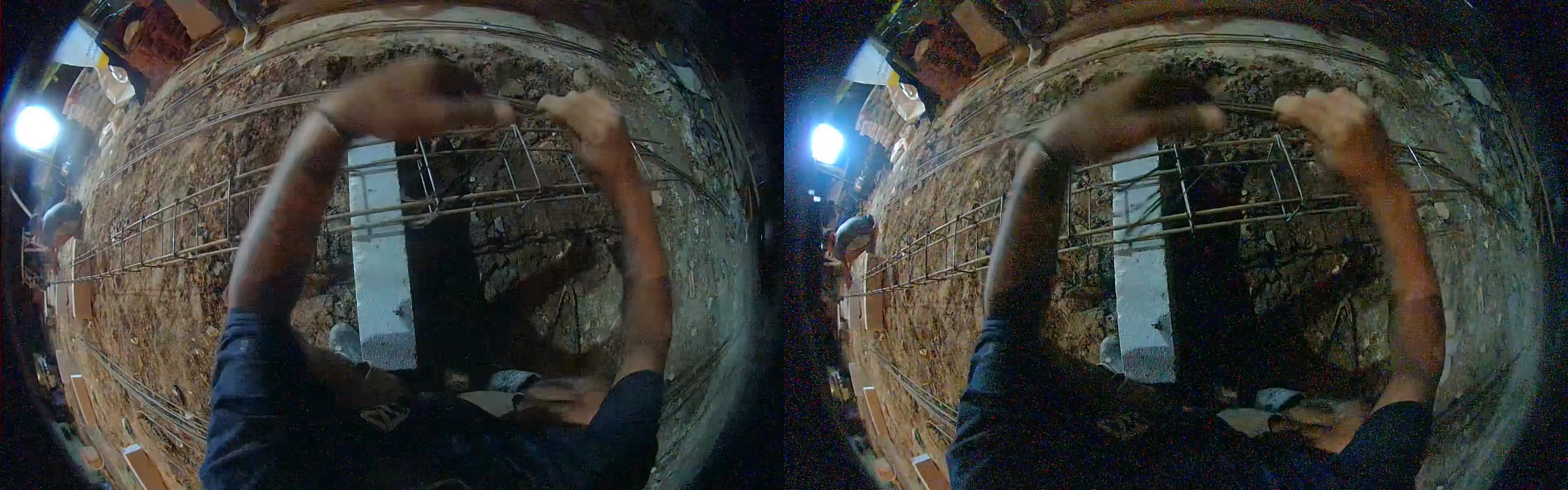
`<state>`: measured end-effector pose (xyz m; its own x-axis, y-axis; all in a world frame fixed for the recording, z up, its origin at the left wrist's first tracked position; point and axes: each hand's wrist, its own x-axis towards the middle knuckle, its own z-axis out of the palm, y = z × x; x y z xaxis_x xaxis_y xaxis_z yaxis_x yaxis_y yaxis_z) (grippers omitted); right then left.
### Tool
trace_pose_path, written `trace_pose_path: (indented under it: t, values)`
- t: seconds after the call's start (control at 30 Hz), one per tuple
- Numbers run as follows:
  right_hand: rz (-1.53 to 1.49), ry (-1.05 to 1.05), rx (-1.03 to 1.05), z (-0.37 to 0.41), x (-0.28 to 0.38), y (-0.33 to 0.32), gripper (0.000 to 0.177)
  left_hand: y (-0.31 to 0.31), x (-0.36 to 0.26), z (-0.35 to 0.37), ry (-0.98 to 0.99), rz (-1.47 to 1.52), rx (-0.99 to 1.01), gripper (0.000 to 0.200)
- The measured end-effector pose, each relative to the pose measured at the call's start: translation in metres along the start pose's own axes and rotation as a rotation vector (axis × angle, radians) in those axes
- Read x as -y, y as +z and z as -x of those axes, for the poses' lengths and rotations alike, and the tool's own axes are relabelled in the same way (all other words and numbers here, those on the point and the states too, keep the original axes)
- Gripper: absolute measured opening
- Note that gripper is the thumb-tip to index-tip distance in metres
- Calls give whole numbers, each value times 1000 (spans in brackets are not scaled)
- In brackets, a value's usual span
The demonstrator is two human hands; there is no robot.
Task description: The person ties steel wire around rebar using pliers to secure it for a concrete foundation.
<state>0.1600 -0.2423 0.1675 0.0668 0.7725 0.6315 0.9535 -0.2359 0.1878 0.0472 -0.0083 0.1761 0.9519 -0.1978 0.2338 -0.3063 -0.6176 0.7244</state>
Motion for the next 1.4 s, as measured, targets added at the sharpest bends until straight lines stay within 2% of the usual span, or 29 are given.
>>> trace_pose_path:
  t: [0.07, 0.1, 0.17, 0.2, 0.23, 0.27, 0.3, 0.33, 0.4, 0.43, 0.47, 0.53, 0.57, 0.67, 0.7, 0.77, 0.8, 0.87, 0.93, 1.0, 1.03, 1.07, 1.1, 1.17, 1.2, 1.27, 1.3, 1.33, 1.4]
  values:
    - [60, 74, 99, -6, 11, -4, 16, 25, -22, 2, -19, -95, 97, 38]
    - [61, 74, 98, -8, 7, -2, 16, 36, -27, 1, -82, 14, 101, 39]
    - [115, 2, -41, -7, -6, -1, 22, 50, -27, -4, -119, 120, 127, 39]
    - [144, 17, -47, -7, -4, -5, 22, 55, -17, -7, -116, 230, 4, 40]
    - [268, 19, -282, -11, 0, -7, 27, 57, -12, -11, -107, 338, -119, 40]
    - [390, 9, -521, -12, -2, -8, 33, 55, -8, -13, -75, 327, -107, 40]
    - [305, 111, -659, -1, -14, 3, 45, 52, -8, -12, -158, 378, -129, 39]
    - [325, 105, -680, 1, -15, 5, 45, 50, -8, -11, -246, 428, -154, 39]
    - [-644, 974, -386, 8, -9, 6, 45, 56, -5, -15, -158, 432, -150, 37]
    - [-1127, 1014, -374, 4, -9, 11, 52, 62, -5, -15, -97, 457, -142, 37]
    - [-1116, 1017, -386, 3, -7, 11, 52, 69, -7, -14, -86, 457, -132, 37]
    - [-1636, 1017, -298, -6, 1, 9, 46, 77, -12, -17, -23, 505, -251, 39]
    - [-1658, 1037, -375, -13, 4, 6, 37, 72, -11, -15, -168, 533, -109, 41]
    - [-1514, 987, -423, -16, -3, 11, 32, 82, -9, -13, -150, 669, -129, 40]
    - [-1522, 981, -410, -16, -4, 13, 32, 88, -7, -12, -56, 522, -210, 40]
    - [-1103, 843, -338, -18, -7, 18, 26, 100, -8, -3, -149, 514, -207, 39]
    - [-1124, 833, -313, -19, -7, 19, 26, 106, -8, 2, -242, 512, -193, 38]
    - [-557, 745, -281, -22, -1, 23, 18, 116, -8, 11, -209, 554, -237, 38]
    - [-521, 681, -250, -20, 3, 29, 14, 127, -1, 17, -51, 465, -300, 36]
    - [-313, 538, -133, -14, -4, 31, 14, 130, 6, 28, -142, 560, -256, 35]
    - [-277, 358, -223, -13, -7, 37, 16, 135, 12, 32, -153, 560, -265, 35]
    - [-284, 355, -220, -11, -5, 41, 16, 145, 20, 35, -68, 508, -355, 35]
    - [-502, 500, -175, -8, 1, 42, 19, 153, 24, 39, 20, 456, -441, 34]
    - [-1024, 715, -135, -6, 7, 52, 26, 159, 17, 52, -28, 374, -399, 33]
    - [-1022, 720, -135, -8, 13, 55, 26, 161, 15, 57, -72, 290, -355, 31]
    - [-1523, 973, -171, -13, 29, 61, 25, 161, 22, 57, -64, 340, -307, 30]
    - [-1565, 1145, -230, -17, 35, 62, 22, 150, 30, 53, 88, 272, -266, 32]
    - [-1560, 1151, -233, -16, 30, 60, 22, 138, 40, 48, 240, 203, -222, 35]
    - [-1536, 1228, -116, -12, 14, 58, 21, 103, 66, 29, 208, -176, -397, 34]
